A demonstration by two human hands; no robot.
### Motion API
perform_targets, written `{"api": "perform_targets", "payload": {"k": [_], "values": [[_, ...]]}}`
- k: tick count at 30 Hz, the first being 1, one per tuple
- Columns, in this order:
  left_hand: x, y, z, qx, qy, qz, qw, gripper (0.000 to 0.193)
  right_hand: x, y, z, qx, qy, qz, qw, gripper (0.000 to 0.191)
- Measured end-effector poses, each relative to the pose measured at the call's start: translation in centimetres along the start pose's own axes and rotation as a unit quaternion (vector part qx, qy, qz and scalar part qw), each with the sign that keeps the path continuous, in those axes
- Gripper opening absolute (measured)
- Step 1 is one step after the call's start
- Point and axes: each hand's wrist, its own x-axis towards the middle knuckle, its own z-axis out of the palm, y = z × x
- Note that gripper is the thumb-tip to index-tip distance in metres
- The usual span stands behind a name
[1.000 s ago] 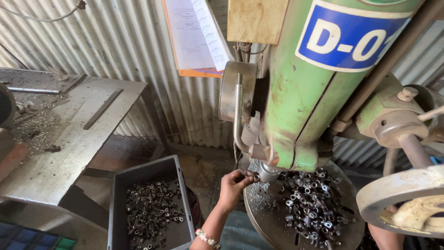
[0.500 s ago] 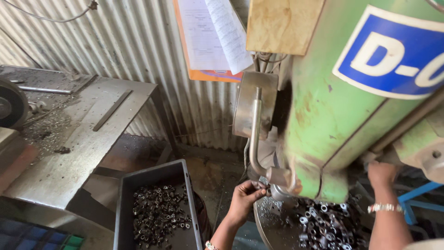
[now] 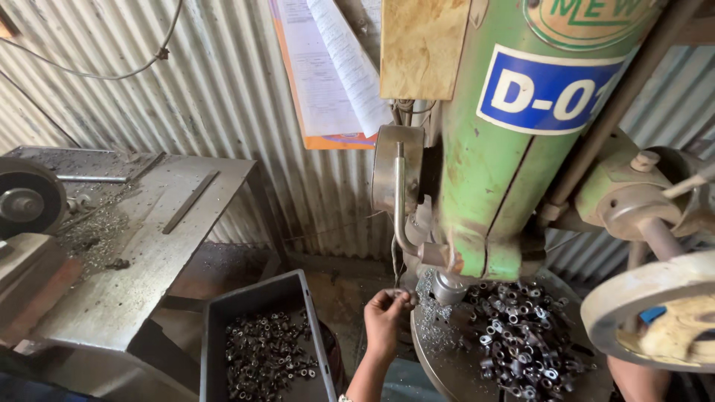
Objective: The person repeatedly picks small metal parts from a bin, places them under a drill press, and operates the machine to drill holes. They then remove the processed parts and place them on the machine table, continuing the cycle with new parts.
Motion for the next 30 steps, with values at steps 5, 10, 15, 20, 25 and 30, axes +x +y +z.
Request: {"api": "perform_targets", "payload": {"k": [5, 10, 15, 20, 25, 30], "values": [[-0.2, -0.1, 1.6, 0.074, 0.081, -0.066, 0.992, 0.025, -2.1, 3.6, -0.5, -0.032, -0.08, 0.052, 0.995, 0.056], [-0.5, 1.4, 3.3, 0.099, 0.116, -0.073, 0.986, 0.026, -1.8, 3.5, -0.1, -0.026, -0.069, 0.045, 0.996, 0.053], [-0.1, 2.2, 3.3, 0.172, 0.116, -0.093, 0.974, 0.028, -2.2, 3.6, 0.4, 0.05, -0.053, 0.042, 0.996, 0.052], [1.1, 0.5, 2.5, 0.099, 0.056, -0.12, 0.986, 0.032, -2.5, 3.9, 0.8, 0.026, -0.006, -0.026, 0.999, 0.043], [1.1, -1.4, 1.8, -0.025, 0.011, -0.22, 0.975, 0.028, -1.2, 2.0, 1.6, 0.115, -0.029, 0.017, 0.993, 0.028], [0.8, -1.9, 1.3, -0.024, -0.017, -0.217, 0.976, 0.026, 4.9, -2.2, 5.1, 0.207, -0.047, 0.107, 0.971, 0.021]]}}
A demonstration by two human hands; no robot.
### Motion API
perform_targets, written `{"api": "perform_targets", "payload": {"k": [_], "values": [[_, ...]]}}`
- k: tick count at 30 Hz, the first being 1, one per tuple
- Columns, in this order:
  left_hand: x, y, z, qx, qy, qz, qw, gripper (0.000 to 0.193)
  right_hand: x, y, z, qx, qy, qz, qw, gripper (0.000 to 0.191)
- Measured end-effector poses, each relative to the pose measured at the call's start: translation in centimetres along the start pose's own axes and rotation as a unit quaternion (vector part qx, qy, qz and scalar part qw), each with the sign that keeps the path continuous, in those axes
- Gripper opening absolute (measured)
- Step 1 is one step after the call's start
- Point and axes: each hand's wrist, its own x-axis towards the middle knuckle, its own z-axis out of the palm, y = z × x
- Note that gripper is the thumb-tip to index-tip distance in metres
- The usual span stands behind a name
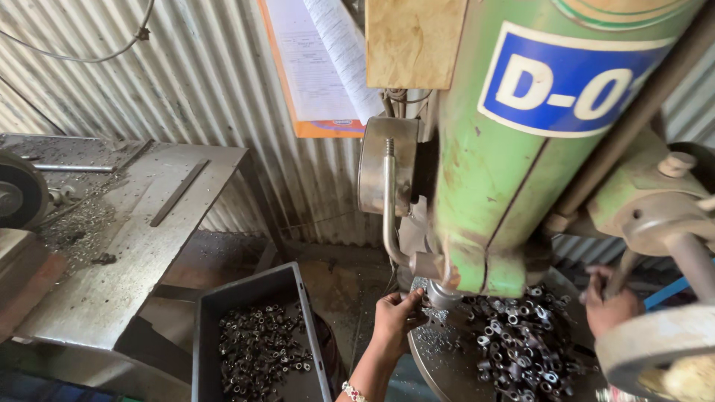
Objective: The person repeatedly picks small metal parts from a bin, places them under a drill press, and operates the machine to drill holes. They then remove the processed parts and place them on the machine table, continuing the cycle with new parts.
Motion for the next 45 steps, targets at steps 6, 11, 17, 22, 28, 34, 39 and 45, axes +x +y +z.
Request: {"api": "perform_targets", "payload": {"k": [6, 11, 17, 22, 28, 34, 39, 45], "values": [[1.3, 0.4, -0.5, 0.048, -0.015, -0.019, 0.999, 0.025, 8.3, -5.5, 3.3, -0.115, 0.132, -0.222, 0.959, 0.026], [2.3, 1.2, 0.1, 0.042, -0.008, -0.028, 0.999, 0.017, 12.3, -9.6, 3.1, -0.265, 0.151, -0.268, 0.914, 0.033], [1.5, 0.6, 0.5, 0.059, 0.079, 0.001, 0.995, 0.026, 2.8, -4.7, -0.9, -0.184, 0.026, -0.14, 0.973, 0.034], [0.1, 0.6, -2.1, -0.085, 0.146, 0.134, 0.977, 0.027, -4.6, 0.8, -6.0, -0.184, 0.019, -0.152, 0.971, 0.047], [-3.5, 1.0, -1.5, -0.187, 0.058, 0.128, 0.972, 0.025, -4.4, 0.2, -6.8, -0.212, 0.044, -0.216, 0.952, 0.068], [-7.0, 2.3, 0.6, -0.188, 0.038, 0.119, 0.974, 0.023, -4.8, -0.6, -4.9, -0.229, 0.149, -0.299, 0.914, 0.068], [-7.7, 2.5, 1.0, -0.211, 0.019, 0.099, 0.972, 0.023, -4.3, 1.2, -4.4, -0.234, 0.113, -0.259, 0.93, 0.059], [-8.1, 2.2, 1.8, -0.219, -0.041, 0.157, 0.962, 0.011, -4.7, 1.4, -4.4, -0.171, 0.115, -0.262, 0.943, 0.054]]}}
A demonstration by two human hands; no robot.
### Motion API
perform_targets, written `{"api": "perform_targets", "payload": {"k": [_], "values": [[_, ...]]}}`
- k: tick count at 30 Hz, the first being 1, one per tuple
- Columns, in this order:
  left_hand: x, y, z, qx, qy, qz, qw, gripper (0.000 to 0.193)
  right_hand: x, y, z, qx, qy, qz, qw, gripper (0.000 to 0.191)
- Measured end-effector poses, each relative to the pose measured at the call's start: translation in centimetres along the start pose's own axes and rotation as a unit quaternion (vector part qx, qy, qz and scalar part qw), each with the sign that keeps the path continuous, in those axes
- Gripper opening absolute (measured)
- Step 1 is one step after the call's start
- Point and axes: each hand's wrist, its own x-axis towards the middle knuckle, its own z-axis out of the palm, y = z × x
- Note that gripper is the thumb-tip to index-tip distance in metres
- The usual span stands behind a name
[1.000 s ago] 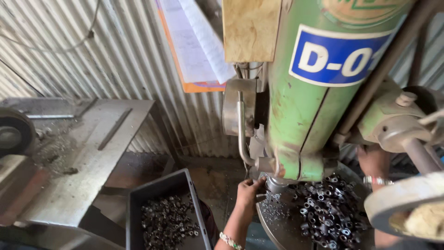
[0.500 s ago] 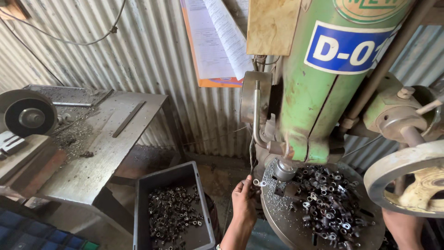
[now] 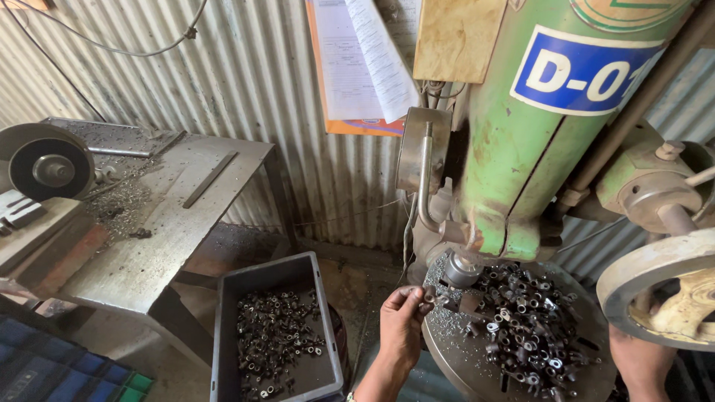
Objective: The person repeatedly picks small metal parts from a bin, places them under a drill press, and operates the machine to drill holes. They then remove the processed parts and place them on the machine table, continuing the cycle with new parts.
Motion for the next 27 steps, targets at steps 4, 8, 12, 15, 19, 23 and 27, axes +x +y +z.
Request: {"api": "perform_targets", "payload": {"k": [4, 8, 12, 15, 19, 23, 27], "values": [[-0.4, 0.4, 0.2, 0.012, -0.013, 0.031, 0.999, 0.023, 0.6, -1.0, -0.6, -0.025, -0.017, 0.014, 0.999, 0.06], [-0.5, 0.5, 0.2, 0.001, -0.023, 0.033, 0.999, 0.024, 1.2, -1.5, -1.0, -0.077, 0.009, -0.026, 0.997, 0.068], [-0.5, 0.1, 0.2, -0.027, -0.003, 0.022, 0.999, 0.024, 1.1, -1.4, -1.0, -0.122, 0.016, -0.048, 0.991, 0.076], [-0.5, 0.3, 0.0, -0.039, 0.008, 0.012, 0.999, 0.022, 0.8, -1.1, -0.8, -0.034, -0.011, -0.002, 0.999, 0.067], [-0.4, 0.3, -0.3, -0.042, 0.013, 0.008, 0.999, 0.02, 0.5, -0.8, -0.5, 0.053, -0.021, 0.046, 0.997, 0.049], [-0.2, 0.4, -1.3, -0.038, 0.038, 0.014, 0.998, 0.02, 0.2, -0.5, -0.1, 0.056, -0.008, 0.038, 0.998, 0.031], [0.3, 2.5, -4.6, -0.017, 0.064, 0.05, 0.997, 0.021, 0.1, -0.3, -0.1, 0.011, -0.013, 0.01, 1.0, 0.044]]}}
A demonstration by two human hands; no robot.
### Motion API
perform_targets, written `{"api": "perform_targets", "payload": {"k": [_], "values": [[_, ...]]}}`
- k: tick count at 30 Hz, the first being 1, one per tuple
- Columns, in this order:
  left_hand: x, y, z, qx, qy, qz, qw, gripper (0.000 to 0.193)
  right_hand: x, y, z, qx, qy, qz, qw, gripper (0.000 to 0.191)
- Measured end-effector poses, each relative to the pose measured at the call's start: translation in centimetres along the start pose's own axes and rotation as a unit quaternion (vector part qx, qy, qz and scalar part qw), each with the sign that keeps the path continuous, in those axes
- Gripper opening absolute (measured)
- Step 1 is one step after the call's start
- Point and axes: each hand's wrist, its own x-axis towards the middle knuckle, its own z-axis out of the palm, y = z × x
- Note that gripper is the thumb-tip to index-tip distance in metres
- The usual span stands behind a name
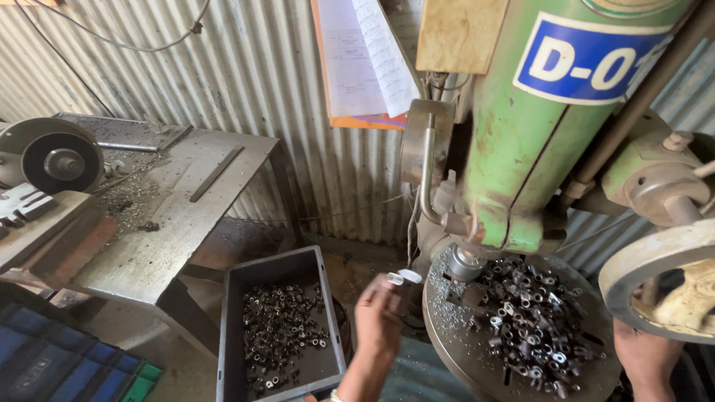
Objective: The person repeatedly picks small metal parts from a bin, places them under a drill press, and operates the machine to drill holes. They then remove the processed parts and place them on the machine table, continuing the cycle with new parts.
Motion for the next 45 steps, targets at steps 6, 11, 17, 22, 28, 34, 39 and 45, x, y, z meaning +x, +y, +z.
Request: {"api": "perform_targets", "payload": {"k": [6, 11, 17, 22, 28, 34, 39, 45], "values": [[0.5, 1.5, -2.3, -0.163, 0.203, 0.0, 0.965, 0.06, 0.5, -1.2, -0.8, -0.133, 0.026, -0.055, 0.989, 0.075], [-3.8, -6.1, 1.7, 0.511, -0.076, -0.053, 0.854, 0.03, 1.2, -3.2, -2.2, 0.017, -0.015, 0.035, 0.999, 0.053], [-3.3, -12.8, 3.8, 0.809, -0.227, 0.22, 0.496, 0.021, 1.7, -4.2, -3.4, 0.067, -0.01, 0.029, 0.997, 0.049], [-1.9, -14.0, 1.7, 0.821, -0.229, 0.225, 0.472, 0.044, 1.8, -4.4, -3.1, 0.071, 0.0, 0.044, 0.996, 0.034], [0.6, -9.6, 1.1, 0.377, 0.009, 0.002, 0.926, 0.045, 1.6, -5.1, -3.3, 0.103, 0.019, 0.047, 0.993, 0.045], [2.7, -7.0, 2.6, 0.189, -0.01, -0.001, 0.982, 0.026, 1.9, -5.2, -3.5, 0.071, -0.004, 0.072, 0.995, 0.055], [2.0, -6.8, 3.5, 0.316, -0.021, 0.05, 0.947, 0.022, 1.2, -3.0, -2.1, -0.108, 0.057, -0.052, 0.991, 0.074], [4.1, -5.8, 4.3, 0.252, -0.079, -0.124, 0.956, 0.026, -1.5, 1.3, 0.8, -0.013, -0.013, 0.063, 0.998, 0.042]]}}
